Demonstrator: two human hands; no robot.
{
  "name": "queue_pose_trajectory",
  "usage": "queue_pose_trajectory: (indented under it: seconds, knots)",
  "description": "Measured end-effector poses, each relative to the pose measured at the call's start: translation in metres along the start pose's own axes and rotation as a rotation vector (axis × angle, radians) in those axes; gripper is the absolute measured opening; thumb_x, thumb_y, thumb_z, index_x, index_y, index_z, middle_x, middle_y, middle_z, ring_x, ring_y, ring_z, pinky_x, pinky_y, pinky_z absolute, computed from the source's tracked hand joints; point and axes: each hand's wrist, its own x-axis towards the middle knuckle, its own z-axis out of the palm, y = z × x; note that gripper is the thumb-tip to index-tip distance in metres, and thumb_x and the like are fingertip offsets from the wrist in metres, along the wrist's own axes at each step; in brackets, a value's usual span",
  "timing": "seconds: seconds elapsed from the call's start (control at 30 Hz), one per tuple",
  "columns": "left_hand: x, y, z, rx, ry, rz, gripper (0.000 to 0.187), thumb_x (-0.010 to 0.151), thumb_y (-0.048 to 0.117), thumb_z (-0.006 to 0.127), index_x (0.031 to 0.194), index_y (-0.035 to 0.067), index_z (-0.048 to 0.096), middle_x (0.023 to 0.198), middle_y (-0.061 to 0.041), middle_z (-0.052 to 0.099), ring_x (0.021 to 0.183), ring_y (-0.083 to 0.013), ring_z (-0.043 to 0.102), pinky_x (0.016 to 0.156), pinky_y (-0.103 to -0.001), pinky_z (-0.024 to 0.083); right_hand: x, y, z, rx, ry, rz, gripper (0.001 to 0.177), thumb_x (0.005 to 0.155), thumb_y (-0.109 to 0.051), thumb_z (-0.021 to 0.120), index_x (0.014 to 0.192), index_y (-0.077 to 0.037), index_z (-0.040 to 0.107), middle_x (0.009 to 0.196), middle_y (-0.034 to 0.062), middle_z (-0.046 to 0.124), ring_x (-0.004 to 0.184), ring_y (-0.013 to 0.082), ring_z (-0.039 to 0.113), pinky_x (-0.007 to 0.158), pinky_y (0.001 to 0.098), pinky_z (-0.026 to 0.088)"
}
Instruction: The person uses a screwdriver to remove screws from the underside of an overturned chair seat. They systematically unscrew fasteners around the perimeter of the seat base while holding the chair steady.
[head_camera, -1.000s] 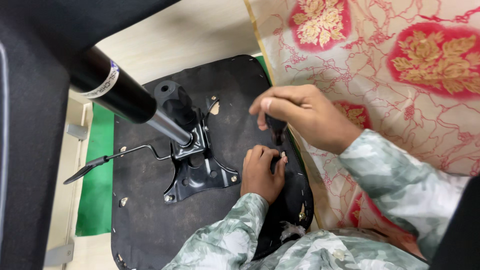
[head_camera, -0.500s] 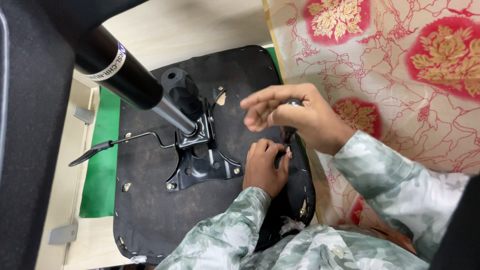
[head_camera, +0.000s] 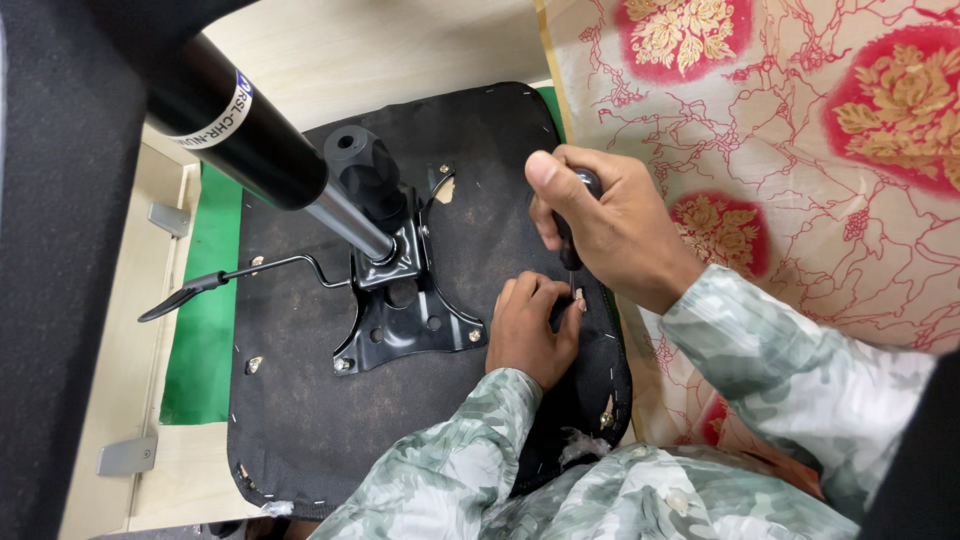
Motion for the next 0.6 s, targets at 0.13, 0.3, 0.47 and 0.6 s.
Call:
queue_pose_trajectory:
  seconds: [0.13, 0.3, 0.47, 0.6]
  knots:
    - [-0.001, 0.0, 0.001, -0.012, 0.017, 0.004, 0.017, 0.086, 0.019, 0.078, 0.095, 0.007, 0.072, 0.098, -0.008, 0.063, 0.096, -0.0288, 0.061, 0.086, -0.041, 0.049, -0.002, -0.007, -0.009, 0.149, -0.089, -0.079, 0.038, 0.106, -0.036, 0.045, 0.104, -0.005, 0.066, 0.089, 0.0007, 0.065, 0.084, 0.008, 0.06, 0.078, 0.0237, 0.048]
    - [-0.002, -0.001, 0.0, -0.026, 0.033, 0.03, 0.017, 0.085, 0.018, 0.077, 0.096, 0.007, 0.07, 0.097, -0.008, 0.062, 0.095, -0.0289, 0.061, 0.086, -0.041, 0.049, -0.008, -0.021, -0.019, -0.012, -0.192, -0.029, 0.026, 0.101, -0.026, 0.058, 0.102, -0.003, 0.071, 0.091, 0.0017, 0.071, 0.088, 0.0088, 0.065, 0.081, 0.0249, 0.053]
    - [0.0, -0.001, -0.001, -0.007, -0.007, 0.011, 0.016, 0.085, 0.018, 0.077, 0.095, 0.007, 0.07, 0.095, -0.007, 0.061, 0.093, -0.0293, 0.06, 0.083, -0.041, 0.049, 0.001, -0.02, -0.018, -0.194, -0.173, 0.01, 0.028, 0.083, -0.018, 0.079, 0.081, -0.001, 0.058, 0.074, 0.0006, 0.059, 0.067, 0.0081, 0.056, 0.058, 0.027, 0.046]
    - [0.0, 0.0, 0.001, -0.008, 0.003, 0.033, 0.015, 0.087, 0.019, 0.077, 0.093, 0.007, 0.07, 0.095, -0.008, 0.062, 0.093, -0.0295, 0.06, 0.083, -0.041, 0.049, 0.009, -0.009, -0.012, -0.276, -0.118, -0.183, 0.027, 0.08, -0.011, 0.071, 0.077, -0.002, 0.045, 0.071, -0.0018, 0.04, 0.066, 0.0058, 0.04, 0.055, 0.0259, 0.034]
